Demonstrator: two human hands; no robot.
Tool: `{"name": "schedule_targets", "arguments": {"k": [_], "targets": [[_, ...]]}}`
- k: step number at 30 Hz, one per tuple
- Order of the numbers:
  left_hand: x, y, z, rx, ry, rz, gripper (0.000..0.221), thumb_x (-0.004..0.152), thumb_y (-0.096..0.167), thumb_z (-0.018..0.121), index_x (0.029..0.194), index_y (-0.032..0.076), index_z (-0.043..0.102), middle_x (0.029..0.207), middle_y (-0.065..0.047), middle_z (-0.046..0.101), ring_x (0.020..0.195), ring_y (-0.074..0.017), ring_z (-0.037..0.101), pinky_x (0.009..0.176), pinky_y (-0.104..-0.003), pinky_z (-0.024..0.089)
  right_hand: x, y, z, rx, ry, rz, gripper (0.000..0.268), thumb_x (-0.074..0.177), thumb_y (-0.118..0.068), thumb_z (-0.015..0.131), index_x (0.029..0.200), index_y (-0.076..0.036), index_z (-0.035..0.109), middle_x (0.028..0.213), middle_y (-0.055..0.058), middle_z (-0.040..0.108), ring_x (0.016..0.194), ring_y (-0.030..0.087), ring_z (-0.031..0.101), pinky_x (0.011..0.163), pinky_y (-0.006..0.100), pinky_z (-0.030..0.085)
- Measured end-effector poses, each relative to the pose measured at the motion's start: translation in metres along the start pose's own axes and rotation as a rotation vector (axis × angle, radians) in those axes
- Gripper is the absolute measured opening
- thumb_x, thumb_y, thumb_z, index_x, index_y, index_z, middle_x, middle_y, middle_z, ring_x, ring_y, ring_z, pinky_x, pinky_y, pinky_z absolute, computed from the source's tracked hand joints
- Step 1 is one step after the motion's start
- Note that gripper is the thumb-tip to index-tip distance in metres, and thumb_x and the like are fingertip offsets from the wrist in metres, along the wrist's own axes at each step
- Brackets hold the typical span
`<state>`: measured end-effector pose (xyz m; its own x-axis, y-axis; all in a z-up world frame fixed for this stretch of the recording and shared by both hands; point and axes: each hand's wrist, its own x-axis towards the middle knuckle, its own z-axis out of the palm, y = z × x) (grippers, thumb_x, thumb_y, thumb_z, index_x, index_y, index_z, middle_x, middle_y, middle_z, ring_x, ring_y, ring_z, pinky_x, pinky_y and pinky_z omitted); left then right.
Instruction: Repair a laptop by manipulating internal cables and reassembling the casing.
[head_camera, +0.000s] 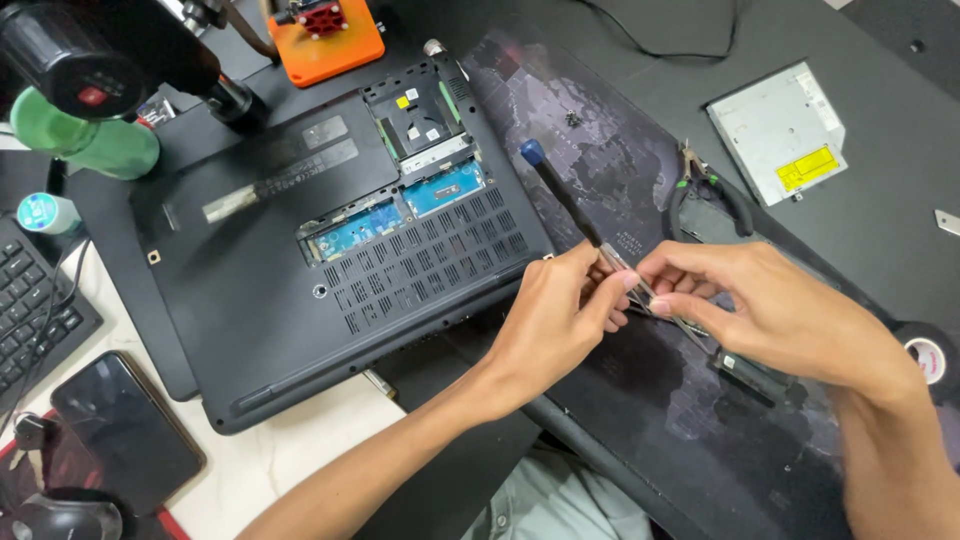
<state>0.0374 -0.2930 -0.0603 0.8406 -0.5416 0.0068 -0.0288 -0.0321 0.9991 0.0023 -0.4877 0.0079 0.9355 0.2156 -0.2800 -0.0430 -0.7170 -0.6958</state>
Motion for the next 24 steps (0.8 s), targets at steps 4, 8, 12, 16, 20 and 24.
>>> {"name": "schedule_targets", "arguments": {"k": [4, 8, 12, 16, 20, 24], "targets": [[-0.003, 0.004, 0.0, 0.007, -0.02, 0.014, 0.022, 0.1, 0.014, 0.063, 0.094, -0.007, 0.061, 0.077, -0.012, 0.072, 0.069, -0.0173, 0.076, 0.061, -0.031, 0.062, -0.001, -0.005, -0.002, 0.015, 0.01, -0.022, 0.033, 0.084, -0.019, 0.071, 0.115, -0.007, 0.069, 0.085, 0.007, 0.081, 0.075, 0.016, 0.074, 0.067, 0.031, 0.061], [-0.007, 0.012, -0.019, 0.197, 0.093, 0.119, 0.021, 0.101, 0.014, 0.061, 0.095, -0.006, 0.06, 0.074, -0.011, 0.07, 0.066, -0.0167, 0.073, 0.061, -0.031, 0.058, 0.002, 0.054, -0.006, -0.169, 0.152, 0.035, 0.029, 0.091, -0.013, 0.067, 0.118, -0.005, 0.071, 0.094, 0.007, 0.074, 0.08, 0.019, 0.069, 0.068, 0.034, 0.057], [-0.005, 0.015, -0.032, 0.019, 0.053, 0.113, 0.02, 0.103, 0.013, 0.06, 0.096, -0.006, 0.06, 0.076, -0.01, 0.068, 0.068, -0.0146, 0.072, 0.063, -0.03, 0.06, 0.026, 0.073, 0.006, -0.018, 0.3, 0.01, 0.027, 0.093, -0.011, 0.07, 0.118, 0.0, 0.072, 0.091, 0.013, 0.071, 0.076, 0.021, 0.071, 0.074, 0.034, 0.058], [-0.004, 0.022, -0.038, -0.022, -0.018, 0.116, 0.018, 0.104, 0.013, 0.059, 0.099, -0.005, 0.058, 0.078, -0.011, 0.067, 0.072, -0.0141, 0.069, 0.067, -0.031, 0.058, 0.046, 0.053, 0.027, -0.118, 0.386, 0.059, 0.027, 0.09, -0.007, 0.066, 0.116, -0.001, 0.069, 0.09, 0.01, 0.078, 0.079, 0.019, 0.075, 0.073, 0.034, 0.057], [-0.004, 0.016, -0.041, -0.006, -0.03, 0.193, 0.017, 0.105, 0.012, 0.058, 0.1, -0.004, 0.055, 0.081, -0.01, 0.067, 0.077, -0.0156, 0.071, 0.071, -0.031, 0.058, 0.052, 0.043, 0.031, -0.105, 0.401, 0.065, 0.028, 0.09, -0.006, 0.066, 0.117, -0.001, 0.069, 0.088, 0.012, 0.077, 0.078, 0.02, 0.076, 0.073, 0.035, 0.057], [-0.005, 0.02, -0.042, 0.157, -0.154, 0.2, 0.018, 0.105, 0.016, 0.055, 0.102, -0.001, 0.051, 0.078, -0.014, 0.068, 0.075, -0.0275, 0.072, 0.069, -0.039, 0.055, 0.055, 0.069, 0.022, 0.195, 0.321, 0.029, 0.031, 0.102, -0.021, 0.058, 0.126, -0.001, 0.065, 0.1, 0.013, 0.075, 0.087, 0.022, 0.073, 0.079, 0.034, 0.057]]}}
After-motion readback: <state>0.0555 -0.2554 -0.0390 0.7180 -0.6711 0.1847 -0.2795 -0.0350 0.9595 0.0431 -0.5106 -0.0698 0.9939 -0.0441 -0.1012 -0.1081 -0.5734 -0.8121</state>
